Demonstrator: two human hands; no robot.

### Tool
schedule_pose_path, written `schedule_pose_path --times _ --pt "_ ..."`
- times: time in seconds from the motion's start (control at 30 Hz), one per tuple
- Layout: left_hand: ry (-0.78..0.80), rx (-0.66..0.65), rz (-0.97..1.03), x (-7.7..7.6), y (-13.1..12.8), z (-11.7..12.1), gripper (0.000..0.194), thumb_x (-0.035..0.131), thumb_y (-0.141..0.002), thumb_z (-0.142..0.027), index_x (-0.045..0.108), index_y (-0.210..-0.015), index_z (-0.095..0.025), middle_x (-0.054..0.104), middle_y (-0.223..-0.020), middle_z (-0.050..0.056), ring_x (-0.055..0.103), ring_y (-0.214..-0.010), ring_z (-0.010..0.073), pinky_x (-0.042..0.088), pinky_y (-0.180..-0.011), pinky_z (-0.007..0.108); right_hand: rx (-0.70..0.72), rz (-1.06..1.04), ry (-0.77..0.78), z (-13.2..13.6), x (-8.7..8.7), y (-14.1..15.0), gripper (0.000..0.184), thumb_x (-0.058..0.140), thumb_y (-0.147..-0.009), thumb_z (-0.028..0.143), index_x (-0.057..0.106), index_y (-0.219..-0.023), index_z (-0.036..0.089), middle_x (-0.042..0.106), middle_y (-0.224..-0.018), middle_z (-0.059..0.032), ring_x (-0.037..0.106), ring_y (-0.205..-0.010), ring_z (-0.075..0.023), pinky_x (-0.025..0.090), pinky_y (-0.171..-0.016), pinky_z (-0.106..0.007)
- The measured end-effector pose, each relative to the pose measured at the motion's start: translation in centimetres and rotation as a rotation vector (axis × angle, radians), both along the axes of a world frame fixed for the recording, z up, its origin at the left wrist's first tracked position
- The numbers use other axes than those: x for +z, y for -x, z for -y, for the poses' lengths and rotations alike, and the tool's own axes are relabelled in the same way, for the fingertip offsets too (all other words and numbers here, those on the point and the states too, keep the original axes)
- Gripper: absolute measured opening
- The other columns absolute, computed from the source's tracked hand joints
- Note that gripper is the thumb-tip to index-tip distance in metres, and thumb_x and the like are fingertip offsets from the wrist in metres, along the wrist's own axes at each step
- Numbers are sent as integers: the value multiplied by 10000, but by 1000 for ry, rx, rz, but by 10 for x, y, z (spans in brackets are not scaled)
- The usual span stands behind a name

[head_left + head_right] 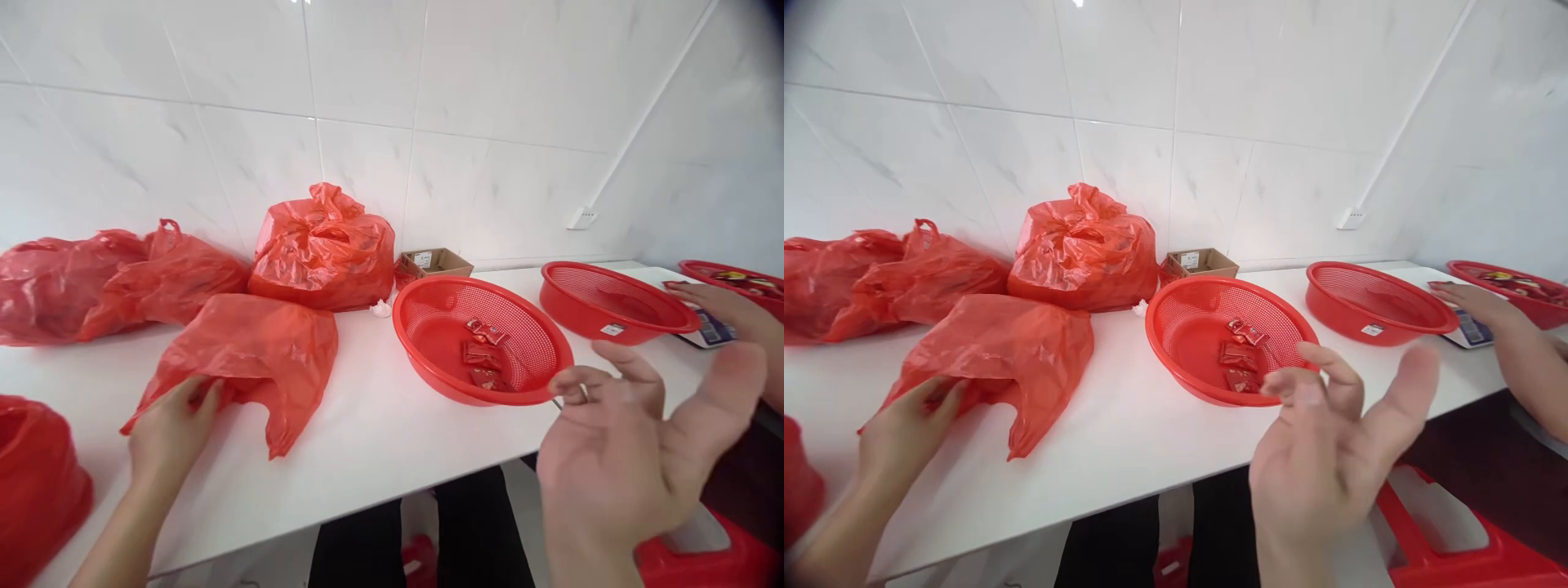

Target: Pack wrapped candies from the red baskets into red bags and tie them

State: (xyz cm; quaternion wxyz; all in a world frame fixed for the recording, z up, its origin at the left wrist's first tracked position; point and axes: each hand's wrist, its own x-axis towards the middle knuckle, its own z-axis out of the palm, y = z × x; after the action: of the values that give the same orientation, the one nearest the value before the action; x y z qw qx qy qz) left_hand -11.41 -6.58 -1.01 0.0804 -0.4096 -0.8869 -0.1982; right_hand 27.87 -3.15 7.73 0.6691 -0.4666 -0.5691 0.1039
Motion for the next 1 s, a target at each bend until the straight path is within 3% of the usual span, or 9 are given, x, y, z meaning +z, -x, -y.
schedule_pose_path --times 0.1,0.17,0.23,0.4,0.53,0.67,0.83,0.9,1.0 --pt "-68 38 268 -2 -4 13 299 501 -830 -497 627 -885 -231 626 -661 -9 555 -597 193 370 -557 266 196 9 7 -5 -11 6 387 432 -963 273 478 -1347 285 615 -1060 -86 628 -835 -198 553 -739 -366" --pt "-152 11 406 -8 -10 22 344 527 -800 -523 623 -921 -215 585 -622 -17 505 -547 170 369 -537 265 567 255 64 -1 -33 39 247 486 -937 242 622 -1142 260 660 -1008 -67 635 -885 -191 559 -776 -339" --pt "-228 -37 429 -16 -17 30 506 531 -785 -567 582 -1131 -200 547 -618 -33 481 -541 163 387 -535 265 799 434 -20 5 -54 82 283 508 -905 211 640 -1153 237 661 -1064 -80 613 -1016 -207 540 -895 -368" --pt "-296 -99 369 -28 -32 52 931 516 -758 -596 262 -1509 -108 382 -556 -84 450 -497 186 371 -485 275 798 753 -211 -7 -69 176 325 500 -924 263 674 -1198 278 397 -1499 -74 251 -1443 -315 257 -1168 -530" --pt "-192 -153 378 -27 -44 74 824 487 -782 -489 318 -1493 -108 445 -586 -64 474 -522 178 435 -554 289 883 1077 -122 -45 -74 221 470 576 -892 294 564 -1362 269 184 -1619 -96 73 -1482 -408 88 -1166 -635" --pt "-151 -198 438 -28 -58 94 710 459 -812 -434 383 -1474 -189 490 -593 -60 480 -521 164 457 -583 268 783 1203 117 -82 -90 245 662 599 -872 253 386 -1494 174 154 -1620 -167 48 -1484 -410 58 -1162 -632" --pt "-70 -200 605 -29 -71 116 400 501 -773 -420 721 -1058 -245 693 -740 15 625 -677 217 510 -687 318 724 1193 172 -101 -95 255 622 560 -902 235 375 -1496 208 142 -1631 -124 45 -1493 -370 79 -1173 -583" --pt "-21 -297 730 -24 -78 127 277 520 -762 -389 753 -835 -258 708 -751 29 649 -711 238 522 -696 336 713 1197 197 -103 -93 258 599 540 -917 243 380 -1494 211 146 -1631 -120 55 -1491 -372 104 -1169 -581" --pt "56 -501 872 -12 -89 144 228 542 -790 -353 761 -815 -292 720 -830 34 664 -774 236 530 -748 346 669 1192 266 -108 -89 262 575 528 -928 250 400 -1484 183 147 -1628 -138 74 -1483 -400 151 -1153 -593"
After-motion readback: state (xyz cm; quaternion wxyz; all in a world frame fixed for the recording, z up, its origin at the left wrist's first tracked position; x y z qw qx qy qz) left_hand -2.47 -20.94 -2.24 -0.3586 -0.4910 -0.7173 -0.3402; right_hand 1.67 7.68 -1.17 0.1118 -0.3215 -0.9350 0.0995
